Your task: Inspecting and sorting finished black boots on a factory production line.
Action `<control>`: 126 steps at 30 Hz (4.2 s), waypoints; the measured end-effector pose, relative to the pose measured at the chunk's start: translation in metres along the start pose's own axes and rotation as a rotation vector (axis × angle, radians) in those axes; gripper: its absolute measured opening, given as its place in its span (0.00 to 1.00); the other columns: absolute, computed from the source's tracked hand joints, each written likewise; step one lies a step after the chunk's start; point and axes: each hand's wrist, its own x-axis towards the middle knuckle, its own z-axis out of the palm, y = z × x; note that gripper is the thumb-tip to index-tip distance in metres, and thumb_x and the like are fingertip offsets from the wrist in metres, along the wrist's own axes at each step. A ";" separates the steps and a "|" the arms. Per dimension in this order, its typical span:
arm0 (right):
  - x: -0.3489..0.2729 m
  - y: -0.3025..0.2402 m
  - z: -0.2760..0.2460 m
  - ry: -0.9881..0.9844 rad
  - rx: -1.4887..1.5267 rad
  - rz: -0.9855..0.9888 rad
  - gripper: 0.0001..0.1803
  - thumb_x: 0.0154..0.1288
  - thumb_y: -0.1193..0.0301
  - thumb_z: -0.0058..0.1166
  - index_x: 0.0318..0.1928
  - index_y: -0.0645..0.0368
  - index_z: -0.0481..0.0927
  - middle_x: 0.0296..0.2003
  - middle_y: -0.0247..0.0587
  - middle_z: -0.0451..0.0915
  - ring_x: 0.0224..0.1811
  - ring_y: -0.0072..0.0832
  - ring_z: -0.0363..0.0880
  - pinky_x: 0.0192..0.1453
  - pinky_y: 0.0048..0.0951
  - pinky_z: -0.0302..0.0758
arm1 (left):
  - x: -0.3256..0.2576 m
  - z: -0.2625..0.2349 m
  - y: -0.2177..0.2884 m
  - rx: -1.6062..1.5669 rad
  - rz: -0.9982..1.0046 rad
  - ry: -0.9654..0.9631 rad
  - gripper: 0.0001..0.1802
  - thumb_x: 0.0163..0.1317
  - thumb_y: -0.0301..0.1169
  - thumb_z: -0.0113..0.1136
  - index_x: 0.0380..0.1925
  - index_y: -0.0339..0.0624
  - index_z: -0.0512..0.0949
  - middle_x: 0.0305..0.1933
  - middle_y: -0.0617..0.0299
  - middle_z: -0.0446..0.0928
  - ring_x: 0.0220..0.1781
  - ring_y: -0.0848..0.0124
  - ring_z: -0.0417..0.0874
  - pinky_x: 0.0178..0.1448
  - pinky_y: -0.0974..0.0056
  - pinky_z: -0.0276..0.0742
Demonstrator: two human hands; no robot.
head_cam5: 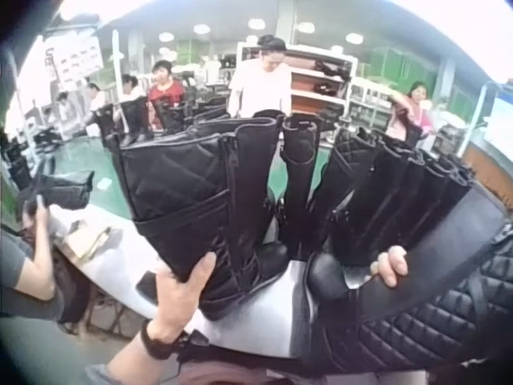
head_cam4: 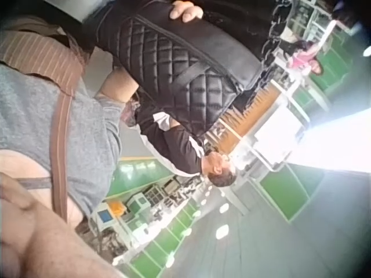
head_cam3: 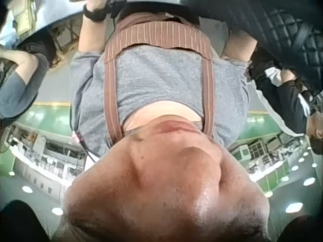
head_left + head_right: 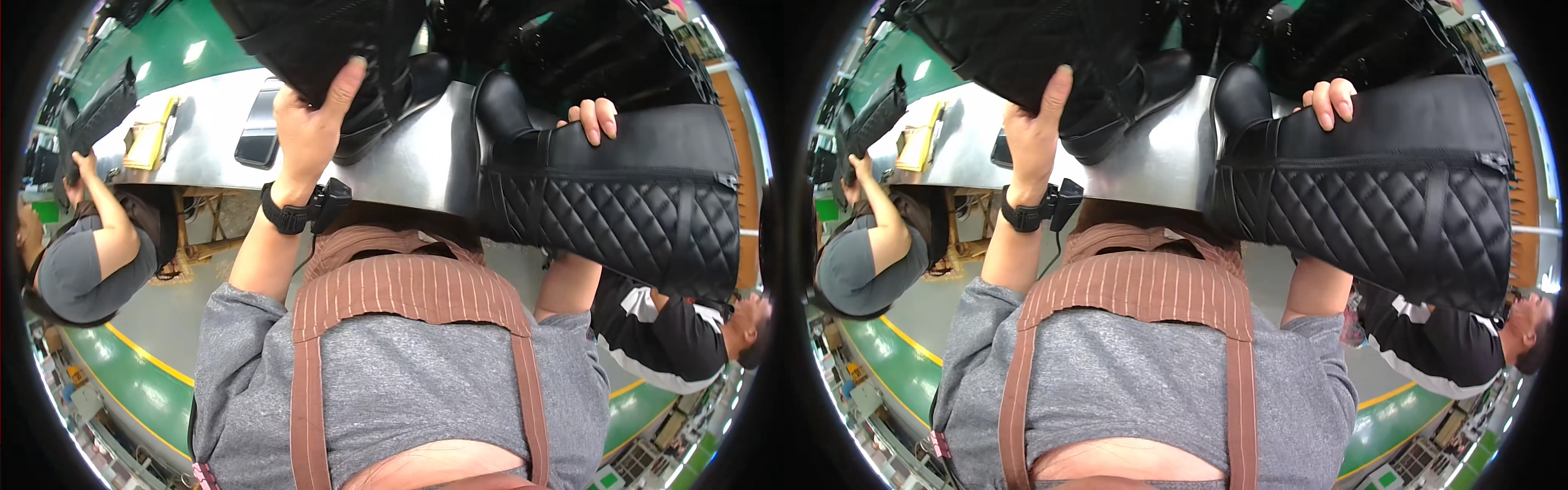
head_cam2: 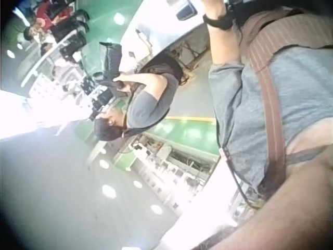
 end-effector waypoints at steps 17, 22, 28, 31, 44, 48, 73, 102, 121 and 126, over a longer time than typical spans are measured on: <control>-0.119 0.005 -0.024 0.250 0.001 -0.394 0.10 0.70 0.62 0.46 0.28 0.44 0.72 0.23 0.24 0.71 0.27 0.18 0.56 0.43 0.27 0.58 | -0.027 -0.008 -0.019 0.336 0.596 0.369 0.21 0.64 0.23 0.59 0.55 0.29 0.67 0.50 0.52 0.74 0.50 0.67 0.76 0.57 0.65 0.71; -0.138 0.001 -0.042 0.294 -0.016 -0.453 0.10 0.69 0.60 0.47 0.28 0.44 0.71 0.24 0.24 0.73 0.26 0.17 0.58 0.43 0.29 0.58 | -0.040 0.075 0.015 0.140 0.038 -0.460 0.18 0.64 0.32 0.61 0.51 0.38 0.74 0.37 0.62 0.74 0.36 0.76 0.74 0.38 0.70 0.69; -0.123 0.010 -0.003 0.617 -0.055 -0.525 0.10 0.71 0.61 0.43 0.30 0.45 0.70 0.25 0.26 0.70 0.33 0.23 0.66 0.52 0.38 0.65 | -0.037 0.171 -0.069 0.195 -0.638 -0.630 0.45 0.64 0.58 0.58 0.66 0.30 0.61 0.51 0.45 0.79 0.55 0.60 0.80 0.59 0.62 0.73; -0.198 0.016 -0.043 0.488 0.193 -0.643 0.14 0.73 0.57 0.39 0.30 0.48 0.66 0.24 0.30 0.67 0.36 0.29 0.67 0.53 0.41 0.66 | -0.069 0.198 -0.090 -0.200 -0.705 -0.697 0.40 0.66 0.54 0.57 0.66 0.34 0.63 0.63 0.45 0.73 0.66 0.58 0.73 0.68 0.62 0.66; -0.122 0.001 -0.004 0.450 0.020 -0.437 0.17 0.71 0.53 0.44 0.28 0.47 0.68 0.24 0.26 0.69 0.38 0.23 0.64 0.68 0.40 0.63 | -0.061 0.162 -0.095 -0.517 -0.871 -0.793 0.32 0.74 0.39 0.51 0.72 0.41 0.54 0.44 0.64 0.76 0.37 0.78 0.77 0.44 0.69 0.76; -0.115 0.004 0.000 0.430 0.010 -0.451 0.16 0.71 0.54 0.44 0.27 0.46 0.68 0.23 0.25 0.68 0.35 0.22 0.61 0.63 0.36 0.64 | -0.063 0.147 -0.118 -0.451 -0.858 -0.840 0.33 0.75 0.41 0.49 0.73 0.42 0.52 0.41 0.65 0.74 0.38 0.77 0.76 0.45 0.69 0.76; -0.200 -0.047 0.035 1.593 -1.760 0.565 0.12 0.63 0.64 0.57 0.41 0.57 0.85 0.32 0.47 0.85 0.36 0.37 0.85 0.42 0.34 0.78 | -0.049 0.104 -0.089 -0.665 -1.050 -0.267 0.26 0.73 0.53 0.48 0.53 0.41 0.75 0.53 0.62 0.79 0.54 0.69 0.79 0.63 0.62 0.73; -0.241 -0.098 -0.030 1.218 -1.931 0.961 0.12 0.65 0.71 0.61 0.46 0.65 0.80 0.34 0.44 0.85 0.36 0.30 0.84 0.43 0.31 0.79 | -0.037 0.136 -0.058 -0.194 -1.022 -0.211 0.39 0.66 0.62 0.52 0.59 0.40 0.58 0.48 0.56 0.75 0.47 0.69 0.81 0.48 0.55 0.83; -0.226 -0.080 -0.010 1.443 -1.890 0.827 0.09 0.57 0.77 0.62 0.40 0.63 0.83 0.33 0.46 0.85 0.38 0.36 0.85 0.46 0.34 0.79 | -0.043 0.123 -0.081 -0.269 -1.010 -0.318 0.55 0.65 0.62 0.53 0.68 0.24 0.42 0.57 0.43 0.70 0.54 0.63 0.81 0.52 0.62 0.82; -0.209 -0.082 -0.003 1.517 -1.825 0.878 0.08 0.60 0.77 0.58 0.40 0.65 0.83 0.33 0.49 0.85 0.38 0.38 0.85 0.45 0.36 0.79 | -0.043 0.128 -0.089 -0.295 -1.020 -0.294 0.47 0.67 0.60 0.52 0.66 0.31 0.50 0.57 0.48 0.71 0.53 0.65 0.81 0.52 0.62 0.82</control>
